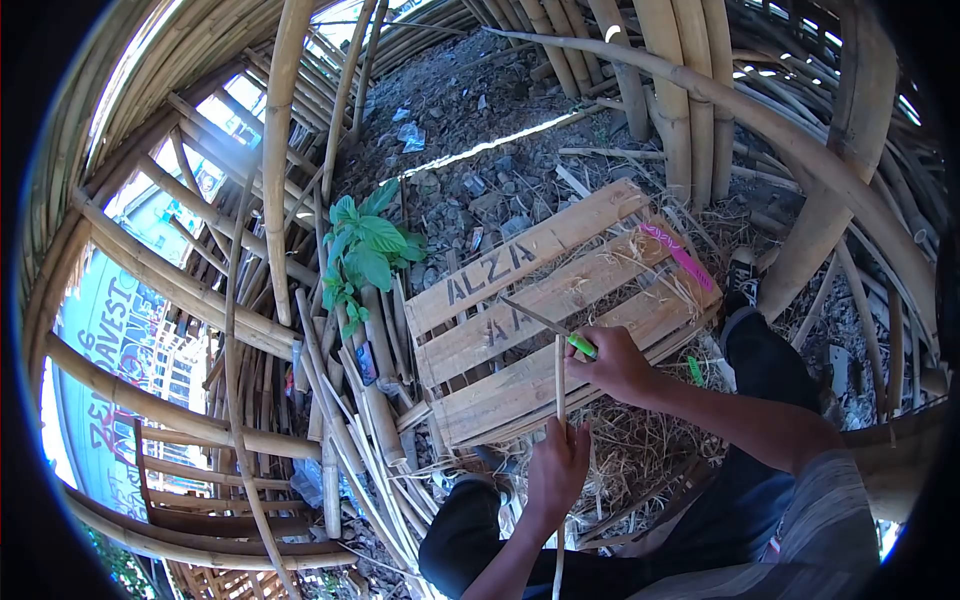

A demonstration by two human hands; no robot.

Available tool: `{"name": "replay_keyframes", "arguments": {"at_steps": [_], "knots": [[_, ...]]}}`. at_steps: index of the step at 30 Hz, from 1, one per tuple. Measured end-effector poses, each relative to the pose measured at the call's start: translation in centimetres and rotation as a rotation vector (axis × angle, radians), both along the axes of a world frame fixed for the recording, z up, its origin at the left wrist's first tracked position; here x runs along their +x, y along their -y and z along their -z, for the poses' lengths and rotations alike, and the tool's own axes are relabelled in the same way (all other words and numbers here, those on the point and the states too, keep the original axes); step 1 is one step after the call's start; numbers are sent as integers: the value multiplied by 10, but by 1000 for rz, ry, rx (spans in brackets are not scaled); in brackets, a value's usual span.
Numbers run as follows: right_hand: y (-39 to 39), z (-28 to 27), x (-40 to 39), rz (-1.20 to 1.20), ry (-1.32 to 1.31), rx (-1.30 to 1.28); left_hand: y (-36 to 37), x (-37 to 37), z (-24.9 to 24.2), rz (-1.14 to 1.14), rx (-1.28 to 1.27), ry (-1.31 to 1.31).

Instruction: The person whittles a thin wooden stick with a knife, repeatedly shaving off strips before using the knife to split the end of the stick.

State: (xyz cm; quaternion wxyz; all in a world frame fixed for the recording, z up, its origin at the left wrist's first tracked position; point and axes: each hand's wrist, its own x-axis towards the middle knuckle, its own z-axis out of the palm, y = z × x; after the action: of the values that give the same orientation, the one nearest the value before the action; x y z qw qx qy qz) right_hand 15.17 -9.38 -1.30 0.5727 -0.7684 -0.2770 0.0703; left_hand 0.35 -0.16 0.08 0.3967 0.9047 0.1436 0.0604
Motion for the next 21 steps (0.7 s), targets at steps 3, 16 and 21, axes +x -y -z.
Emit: {"name": "replay_keyframes", "arguments": {"at_steps": [3, 16, 21], "knots": [[0, 1, 0, -12, -27, -15, 1, 0, 1, -6, 21, -5], [-2, 3, 6, -40, -59, 0, -3, 3, -6, -39, -149, -22], [1, -10, 5, -58, -109, 30, -5, 2, -6, -51, -165, -54]]}}
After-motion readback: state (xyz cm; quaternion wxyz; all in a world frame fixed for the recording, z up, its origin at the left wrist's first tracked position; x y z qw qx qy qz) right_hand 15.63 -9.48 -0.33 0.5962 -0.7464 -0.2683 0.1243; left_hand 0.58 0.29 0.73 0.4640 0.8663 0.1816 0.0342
